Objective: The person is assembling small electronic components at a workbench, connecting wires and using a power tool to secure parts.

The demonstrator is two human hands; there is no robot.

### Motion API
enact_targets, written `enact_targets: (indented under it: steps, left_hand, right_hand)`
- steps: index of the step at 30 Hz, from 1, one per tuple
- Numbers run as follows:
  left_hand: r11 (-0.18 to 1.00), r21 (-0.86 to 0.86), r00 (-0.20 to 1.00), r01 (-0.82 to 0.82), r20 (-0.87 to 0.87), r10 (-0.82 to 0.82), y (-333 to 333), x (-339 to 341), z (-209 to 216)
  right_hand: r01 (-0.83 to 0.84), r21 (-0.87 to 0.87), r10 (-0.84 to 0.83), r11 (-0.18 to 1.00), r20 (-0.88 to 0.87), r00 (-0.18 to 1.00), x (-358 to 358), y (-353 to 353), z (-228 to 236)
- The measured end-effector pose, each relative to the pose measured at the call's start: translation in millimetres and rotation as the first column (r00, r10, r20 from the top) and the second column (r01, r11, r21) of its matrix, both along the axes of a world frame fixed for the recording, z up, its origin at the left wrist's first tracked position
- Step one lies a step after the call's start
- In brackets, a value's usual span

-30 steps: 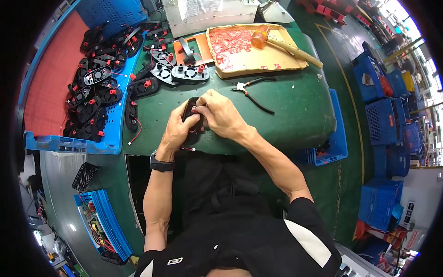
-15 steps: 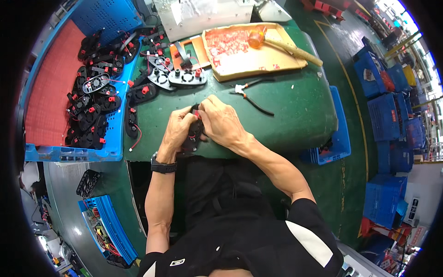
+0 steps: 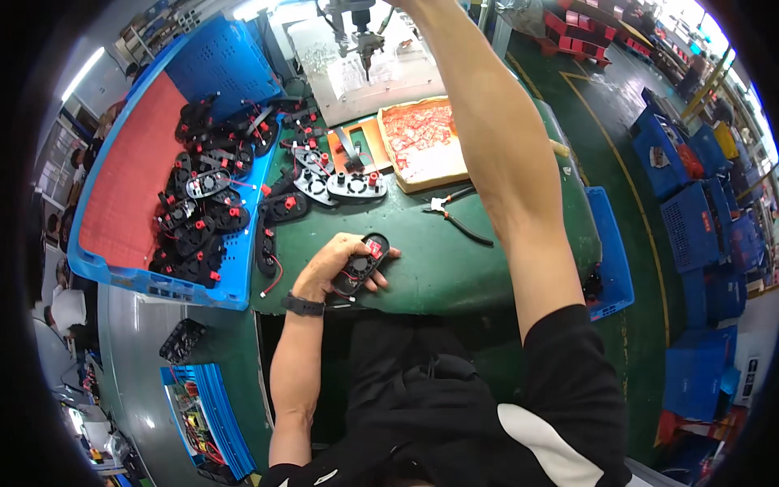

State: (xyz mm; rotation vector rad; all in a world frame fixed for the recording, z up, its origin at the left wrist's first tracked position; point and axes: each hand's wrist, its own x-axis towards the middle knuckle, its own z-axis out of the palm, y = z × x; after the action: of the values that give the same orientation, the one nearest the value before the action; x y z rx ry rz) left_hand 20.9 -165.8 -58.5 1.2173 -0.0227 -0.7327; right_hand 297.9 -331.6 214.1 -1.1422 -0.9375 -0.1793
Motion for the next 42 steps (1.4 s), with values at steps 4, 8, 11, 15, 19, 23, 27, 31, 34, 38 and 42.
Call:
enact_targets:
  steps: [4,8,11,15,19,23,27,31,34,38,42]
  left_hand:
    - [1.000,-0.015,0.998,0.012,-0.058,-0.013,3.7,5.9,6.1]
    - [0.999,0.043,0.997,0.032,-0.074,-0.029,1.2,8.8,10.9]
    - [0.995,0.082,0.995,0.055,-0.089,-0.047,2.5,5.8,2.1]
    - [0.998,0.049,0.999,0.031,-0.044,-0.028,-3.5,2.8,6.1]
    - [0.992,-0.128,0.999,0.015,-0.035,-0.019,0.3,0.1,1.2]
    - [0.997,-0.071,1.000,0.023,-0.019,-0.024,0.3,0.8,-1.9]
    - [0.998,-0.055,0.999,0.027,-0.038,-0.029,-3.4,0.8,5.7]
    - [1.000,-0.030,0.999,0.010,-0.050,-0.011,0.4,1.7,3.9]
    - [0.999,-0.046,0.998,0.009,-0.058,-0.012,-0.6,2.5,4.1]
    - [0.998,-0.052,0.998,0.022,-0.056,-0.025,0.5,4.4,3.7]
    - [0.998,-0.064,0.997,0.030,-0.067,-0.034,2.4,4.8,4.8]
  right_hand:
    - [-0.405,0.200,0.452,0.892,-0.384,0.805,-54.0,-32.0,-32.5]
    - [0.249,-0.035,-0.249,0.968,-0.015,0.968,-157.3,-47.5,-69.8]
    - [0.201,0.199,-0.189,0.959,-0.081,0.979,-194.5,-35.4,-95.1]
    - [0.367,0.102,-0.364,0.925,-0.049,0.930,-231.3,-40.3,-112.2]
    - [0.388,0.123,-0.381,0.914,-0.072,0.922,-242.8,-29.5,-132.4]
    - [0.340,0.151,-0.313,0.928,-0.177,0.933,-251.6,-16.0,-138.2]
    - [0.424,0.050,-0.424,0.904,0.000,0.906,-245.1,-15.7,-145.2]
    - [0.411,0.047,-0.411,0.911,0.005,0.911,-242.8,-9.0,-149.7]
    - [0.413,0.043,-0.415,0.910,0.079,0.906,-241.0,-11.2,-148.8]
    - [0.377,0.057,-0.379,0.925,0.047,0.924,-239.2,-11.0,-150.3]
    - [0.424,0.066,-0.429,0.903,0.133,0.893,-238.9,-13.0,-148.4]
